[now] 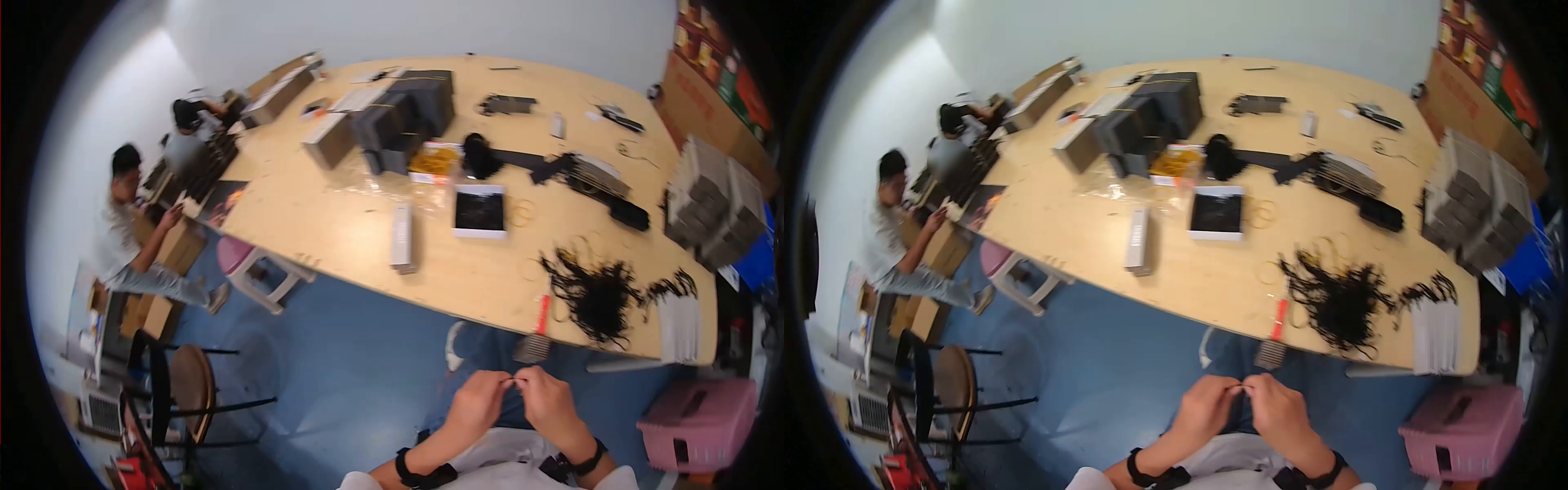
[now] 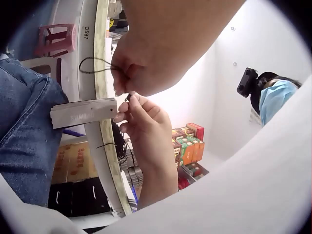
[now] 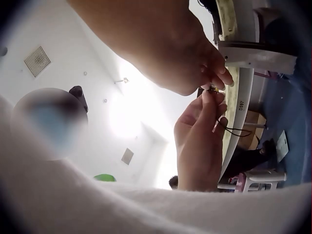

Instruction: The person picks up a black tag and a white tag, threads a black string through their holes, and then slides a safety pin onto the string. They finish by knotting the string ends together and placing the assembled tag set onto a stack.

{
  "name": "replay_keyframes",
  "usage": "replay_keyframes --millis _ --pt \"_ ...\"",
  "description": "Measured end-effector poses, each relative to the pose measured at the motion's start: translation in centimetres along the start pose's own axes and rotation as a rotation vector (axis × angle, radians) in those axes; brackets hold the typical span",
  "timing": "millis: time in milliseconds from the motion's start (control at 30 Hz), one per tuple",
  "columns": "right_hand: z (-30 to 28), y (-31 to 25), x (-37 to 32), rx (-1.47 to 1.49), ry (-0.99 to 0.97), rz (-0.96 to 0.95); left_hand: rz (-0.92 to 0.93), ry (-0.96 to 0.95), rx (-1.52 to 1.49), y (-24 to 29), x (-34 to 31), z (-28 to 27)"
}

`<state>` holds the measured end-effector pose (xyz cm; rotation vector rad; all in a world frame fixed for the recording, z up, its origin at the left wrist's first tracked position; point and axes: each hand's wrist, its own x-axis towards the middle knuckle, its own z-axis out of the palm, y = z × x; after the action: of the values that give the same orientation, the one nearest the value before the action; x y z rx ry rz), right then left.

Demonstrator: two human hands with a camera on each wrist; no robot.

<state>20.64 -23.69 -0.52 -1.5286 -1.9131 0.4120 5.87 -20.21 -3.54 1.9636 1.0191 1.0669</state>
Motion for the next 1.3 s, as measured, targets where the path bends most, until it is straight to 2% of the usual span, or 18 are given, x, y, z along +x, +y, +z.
replay_keyframes --millis 67,200,300,367,400,467,500,567,700,867,1300 --pt "-0.4 0.1 0.2 0.019 -0.026 0.034 0.034 0.043 0.079 0.1 0.5 -0.3" --pt "-0.7 0.8 0.3 0.096 -0.078 0.054 0.058 -0.009 0.119 0.4 0.8 -0.4" --pt "-0.7 1.3 0.9 0.142 -0.067 0.011 -0.038 -0.082 0.024 -0.2 1.0 -0.6" --pt "-0.6 1.6 0.8 0.173 -0.052 -0.017 -0.348 -0.222 -0.337 -0.6 0.6 -0.9" --pt "-0.5 1.7 0.9 0.204 -0.037 -0.052 -0.349 -0.224 -0.336 -0.7 0.5 -0.8" --pt "-0.5 1.7 0.7 0.214 -0.042 -0.052 -0.529 -0.26 -0.753 -1.0 0.3 -0.8" --pt "-0.6 1.7 0.6 0.221 -0.05 -0.052 -0.532 -0.262 -0.755 -1.2 0.4 -1.0" --pt "-0.9 1.5 0.6 0.241 -0.029 -0.047 -0.676 -0.37 -0.873 -1.5 0.6 -1.5" --pt "-0.6 1.6 0.2 0.213 0.052 -0.096 -0.724 -0.354 -0.958 -1.5 0.7 -1.5" --pt "-1.1 1.8 0.1 0.19 0.026 -0.124 -0.659 -0.288 -0.935 -0.7 1.0 -1.5" --pt "-1.3 2.5 0.3 0.189 -0.006 -0.177 -0.637 -0.248 -0.916 -0.4 0.7 -1.0"
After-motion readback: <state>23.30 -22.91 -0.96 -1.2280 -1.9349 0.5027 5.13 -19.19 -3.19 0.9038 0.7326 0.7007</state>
